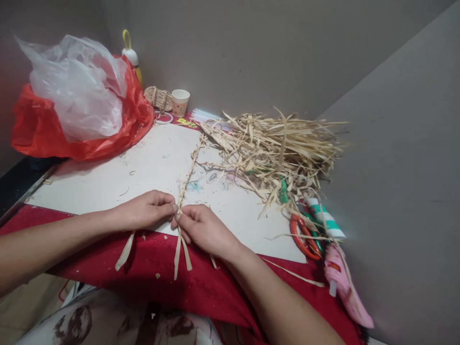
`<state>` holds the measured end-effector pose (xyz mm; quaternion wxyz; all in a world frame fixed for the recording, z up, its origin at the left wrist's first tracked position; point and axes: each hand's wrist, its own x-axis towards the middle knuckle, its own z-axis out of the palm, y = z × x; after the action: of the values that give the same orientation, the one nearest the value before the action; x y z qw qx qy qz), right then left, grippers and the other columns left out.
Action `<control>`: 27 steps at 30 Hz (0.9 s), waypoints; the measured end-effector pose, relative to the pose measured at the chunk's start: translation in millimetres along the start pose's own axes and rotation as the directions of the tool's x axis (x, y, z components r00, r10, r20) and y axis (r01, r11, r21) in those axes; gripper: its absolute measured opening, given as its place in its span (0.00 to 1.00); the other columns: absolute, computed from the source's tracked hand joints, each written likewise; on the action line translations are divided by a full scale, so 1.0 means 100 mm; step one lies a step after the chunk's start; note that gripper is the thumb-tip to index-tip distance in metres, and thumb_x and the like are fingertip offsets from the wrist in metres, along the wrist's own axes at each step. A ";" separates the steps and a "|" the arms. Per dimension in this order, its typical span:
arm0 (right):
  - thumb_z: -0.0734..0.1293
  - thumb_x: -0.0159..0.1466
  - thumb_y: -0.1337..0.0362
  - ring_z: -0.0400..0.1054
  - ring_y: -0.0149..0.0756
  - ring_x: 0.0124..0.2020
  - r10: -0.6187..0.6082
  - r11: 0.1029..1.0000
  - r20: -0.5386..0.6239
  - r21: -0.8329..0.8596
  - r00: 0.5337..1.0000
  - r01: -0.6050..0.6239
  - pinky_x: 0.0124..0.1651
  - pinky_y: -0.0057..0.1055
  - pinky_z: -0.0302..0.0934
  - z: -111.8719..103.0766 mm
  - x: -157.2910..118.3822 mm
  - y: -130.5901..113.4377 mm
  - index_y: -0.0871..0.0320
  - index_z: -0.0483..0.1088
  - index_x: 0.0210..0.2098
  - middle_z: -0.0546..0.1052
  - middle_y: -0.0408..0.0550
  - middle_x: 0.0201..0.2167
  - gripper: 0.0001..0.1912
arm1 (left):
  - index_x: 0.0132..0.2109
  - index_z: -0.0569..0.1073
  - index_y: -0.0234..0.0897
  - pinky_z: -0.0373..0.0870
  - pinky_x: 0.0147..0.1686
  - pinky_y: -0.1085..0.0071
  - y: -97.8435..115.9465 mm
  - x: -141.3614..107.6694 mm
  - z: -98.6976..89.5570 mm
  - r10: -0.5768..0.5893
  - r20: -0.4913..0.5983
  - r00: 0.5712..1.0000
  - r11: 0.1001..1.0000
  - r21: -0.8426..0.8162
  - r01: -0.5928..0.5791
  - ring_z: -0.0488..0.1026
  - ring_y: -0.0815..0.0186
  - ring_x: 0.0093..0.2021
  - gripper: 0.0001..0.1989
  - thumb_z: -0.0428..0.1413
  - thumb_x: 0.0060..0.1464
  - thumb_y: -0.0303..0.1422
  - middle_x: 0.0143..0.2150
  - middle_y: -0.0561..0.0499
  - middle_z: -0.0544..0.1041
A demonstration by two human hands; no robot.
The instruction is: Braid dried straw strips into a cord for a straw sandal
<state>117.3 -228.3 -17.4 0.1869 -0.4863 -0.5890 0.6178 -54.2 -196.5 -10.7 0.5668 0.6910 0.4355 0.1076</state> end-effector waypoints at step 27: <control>0.56 0.64 0.65 0.55 0.29 0.23 -0.266 0.827 -0.101 -0.534 0.959 0.174 0.28 0.26 0.48 -0.01 -0.07 -0.05 0.58 0.59 0.22 0.64 0.42 0.20 0.14 | 0.25 0.70 0.33 0.44 0.17 0.77 0.09 -0.02 0.05 -0.090 -0.009 0.996 0.941 -0.328 0.082 0.49 0.78 0.16 0.07 0.51 0.47 0.30 0.16 0.59 0.62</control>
<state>119.6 -232.2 -10.6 0.1684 -0.4983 -0.7679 0.3656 -47.7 -201.3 -3.8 0.6728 0.5661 0.4481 0.1617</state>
